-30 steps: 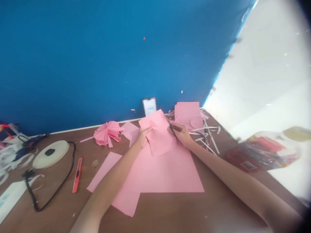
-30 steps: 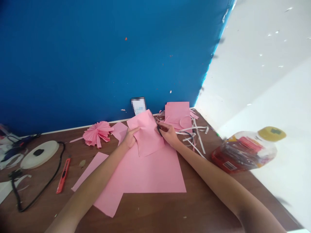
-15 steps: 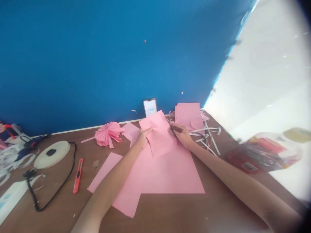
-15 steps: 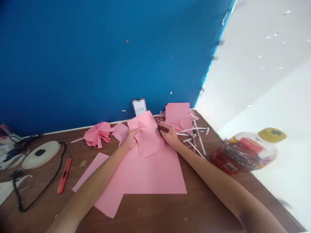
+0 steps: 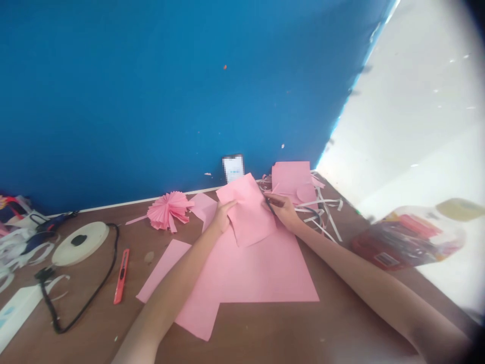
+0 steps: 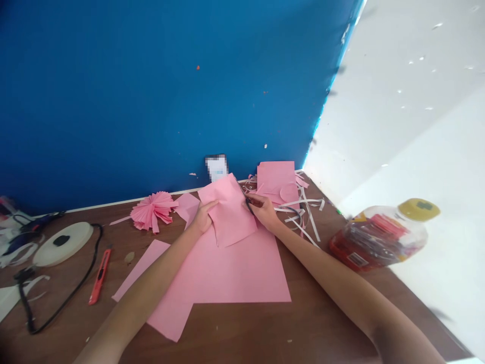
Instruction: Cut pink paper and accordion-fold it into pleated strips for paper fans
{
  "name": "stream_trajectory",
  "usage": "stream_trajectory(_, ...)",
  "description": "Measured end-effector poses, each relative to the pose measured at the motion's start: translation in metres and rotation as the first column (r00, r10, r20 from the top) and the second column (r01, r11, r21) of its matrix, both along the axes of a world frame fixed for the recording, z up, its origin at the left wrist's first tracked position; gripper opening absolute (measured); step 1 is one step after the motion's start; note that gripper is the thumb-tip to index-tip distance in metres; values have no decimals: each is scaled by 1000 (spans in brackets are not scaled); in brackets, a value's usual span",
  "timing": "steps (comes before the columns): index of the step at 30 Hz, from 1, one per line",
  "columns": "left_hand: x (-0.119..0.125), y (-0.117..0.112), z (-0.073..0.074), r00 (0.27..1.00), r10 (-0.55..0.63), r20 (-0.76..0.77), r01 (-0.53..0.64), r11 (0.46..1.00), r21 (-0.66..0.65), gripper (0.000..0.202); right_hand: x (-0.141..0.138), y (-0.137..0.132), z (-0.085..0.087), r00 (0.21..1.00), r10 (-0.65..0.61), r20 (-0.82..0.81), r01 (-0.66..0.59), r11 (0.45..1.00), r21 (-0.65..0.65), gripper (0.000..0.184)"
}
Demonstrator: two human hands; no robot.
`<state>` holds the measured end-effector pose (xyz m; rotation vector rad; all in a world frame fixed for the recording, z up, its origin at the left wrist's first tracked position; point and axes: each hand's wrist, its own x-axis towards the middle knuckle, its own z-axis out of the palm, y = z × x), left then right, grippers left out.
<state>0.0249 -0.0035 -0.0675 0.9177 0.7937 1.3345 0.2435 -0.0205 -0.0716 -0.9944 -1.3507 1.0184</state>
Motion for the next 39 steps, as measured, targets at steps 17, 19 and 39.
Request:
stream_trajectory(17, -1, 3, -3, 999, 6, 51, -5, 999, -33, 41, 2, -2, 7, 997, -55, -53, 52, 997, -59, 46)
stream_trajectory(19, 0, 2, 0, 998, 12, 63, -8, 999, -52, 42, 3, -2, 7, 997, -53, -58, 50, 997, -57, 46)
stream_trajectory(39, -1, 4, -4, 999, -13, 39, 13, 1000, 7, 30, 5, 2, -3, 1000, 14, -21, -14, 1000, 1, 39)
